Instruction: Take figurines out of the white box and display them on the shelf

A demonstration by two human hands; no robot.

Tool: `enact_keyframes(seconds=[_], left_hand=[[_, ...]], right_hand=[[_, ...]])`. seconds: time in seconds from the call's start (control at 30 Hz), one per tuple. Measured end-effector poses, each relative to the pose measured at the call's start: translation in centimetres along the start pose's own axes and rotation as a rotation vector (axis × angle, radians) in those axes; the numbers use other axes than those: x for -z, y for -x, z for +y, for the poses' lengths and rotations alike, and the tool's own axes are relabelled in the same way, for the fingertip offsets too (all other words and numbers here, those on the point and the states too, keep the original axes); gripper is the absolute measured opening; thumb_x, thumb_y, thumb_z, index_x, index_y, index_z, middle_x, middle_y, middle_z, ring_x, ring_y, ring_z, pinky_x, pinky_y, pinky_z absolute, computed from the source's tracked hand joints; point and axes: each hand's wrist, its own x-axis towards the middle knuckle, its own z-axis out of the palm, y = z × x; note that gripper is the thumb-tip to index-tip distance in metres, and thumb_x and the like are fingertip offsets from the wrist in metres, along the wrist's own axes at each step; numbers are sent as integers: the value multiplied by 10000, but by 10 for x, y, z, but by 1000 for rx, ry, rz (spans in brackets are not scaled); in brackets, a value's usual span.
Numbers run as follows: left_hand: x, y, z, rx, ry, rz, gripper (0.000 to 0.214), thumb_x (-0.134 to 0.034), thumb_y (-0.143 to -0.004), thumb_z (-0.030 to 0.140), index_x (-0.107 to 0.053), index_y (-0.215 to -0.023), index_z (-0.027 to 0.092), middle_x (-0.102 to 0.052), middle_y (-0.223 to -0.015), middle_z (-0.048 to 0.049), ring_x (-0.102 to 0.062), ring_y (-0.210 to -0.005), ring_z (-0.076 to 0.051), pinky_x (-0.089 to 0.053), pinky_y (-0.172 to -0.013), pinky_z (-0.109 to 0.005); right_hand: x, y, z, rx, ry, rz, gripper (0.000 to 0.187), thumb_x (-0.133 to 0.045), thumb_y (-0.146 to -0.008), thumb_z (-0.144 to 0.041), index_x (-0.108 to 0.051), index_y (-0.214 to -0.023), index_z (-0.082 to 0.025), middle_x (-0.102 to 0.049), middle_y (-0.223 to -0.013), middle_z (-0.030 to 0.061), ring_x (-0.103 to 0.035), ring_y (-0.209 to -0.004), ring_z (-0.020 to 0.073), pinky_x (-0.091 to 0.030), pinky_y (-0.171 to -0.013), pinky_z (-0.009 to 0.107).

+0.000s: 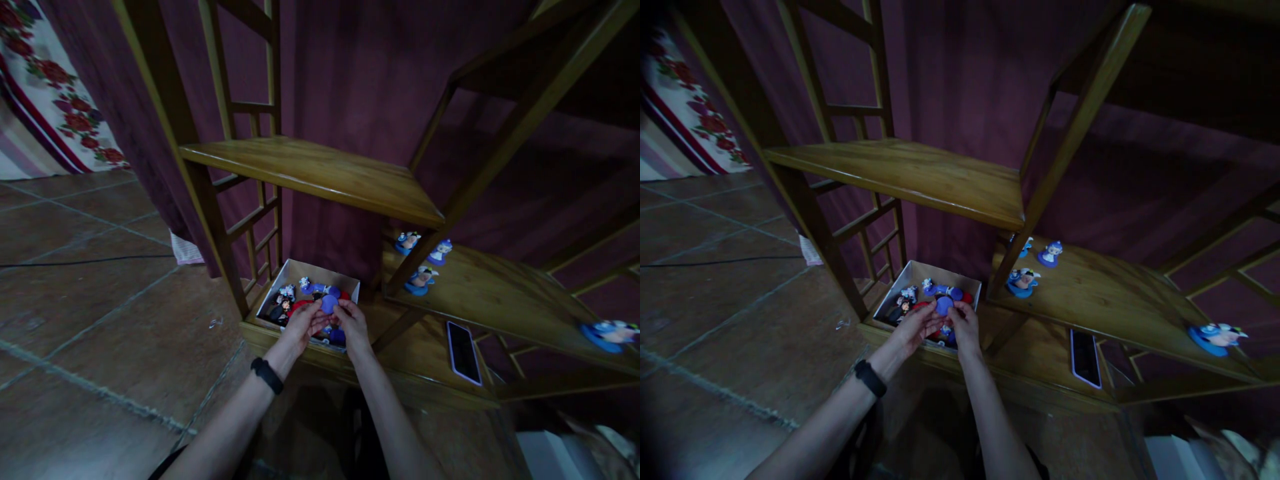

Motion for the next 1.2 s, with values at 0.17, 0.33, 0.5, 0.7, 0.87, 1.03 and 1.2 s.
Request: enact_keyframes(seconds=[0.17,0.33,0.5,0.7,0.87,1.03,1.2], left_hand=[[0,2,-1,-129,-51,3,227,-717,-676,190,-601,-867,145,-692,-730,-52,-670,-641,-150,-547,-669,-278],[0,3,-2,-175,-128,0,283,-737,-642,202,-627,-896,143,-687,-713,-45,-667,-628,-155,-541,-609,-256],[0,3,-1,-180,-145,24,262,-728,-638,190,-637,-878,132,-676,-659,-38,-656,-590,-146,-533,-585,-241],[0,4,1,-182,-153,45,245,-713,-648,156,-626,-875,128,-672,-638,-34,-652,-569,-141,-521,-552,-220],[0,3,0,-191,-155,57,234,-720,-636,152,-626,-850,132,-673,-638,-31,-657,-580,-146,-526,-552,-223],[0,2,0,-189,-154,57,239,-735,-619,159,-630,-832,124,-674,-631,-39,-658,-576,-150,-532,-560,-231],[-1,3,0,-167,-164,56,200,-692,-666,142,-615,-850,123,-683,-664,-50,-672,-601,-162,-541,-575,-238]], right_hand=[[-1,3,-5,-43,-47,-13,298,-738,-558,-369,-639,-775,-191,-620,-652,-24,-540,-559,106,-459,-554,231],[-1,3,-4,-21,-24,-20,304,-734,-569,-375,-644,-795,-193,-617,-632,-27,-547,-554,109,-468,-564,238],[-1,1,-2,-38,-41,-2,302,-731,-568,-363,-645,-806,-200,-626,-668,-29,-553,-565,108,-475,-578,244],[-1,3,-4,-28,11,-23,295,-717,-582,-358,-644,-817,-197,-632,-674,-25,-547,-561,108,-456,-545,230],[0,1,-1,-38,26,-3,262,-697,-588,-336,-633,-804,-202,-617,-656,-33,-524,-540,100,-450,-511,221],[1,-1,2,-45,53,26,247,-683,-591,-334,-635,-795,-204,-603,-637,-33,-520,-541,103,-457,-508,224],[1,0,1,-35,74,23,259,-680,-590,-360,-640,-794,-206,-612,-680,-25,-550,-593,117,-464,-539,231]])
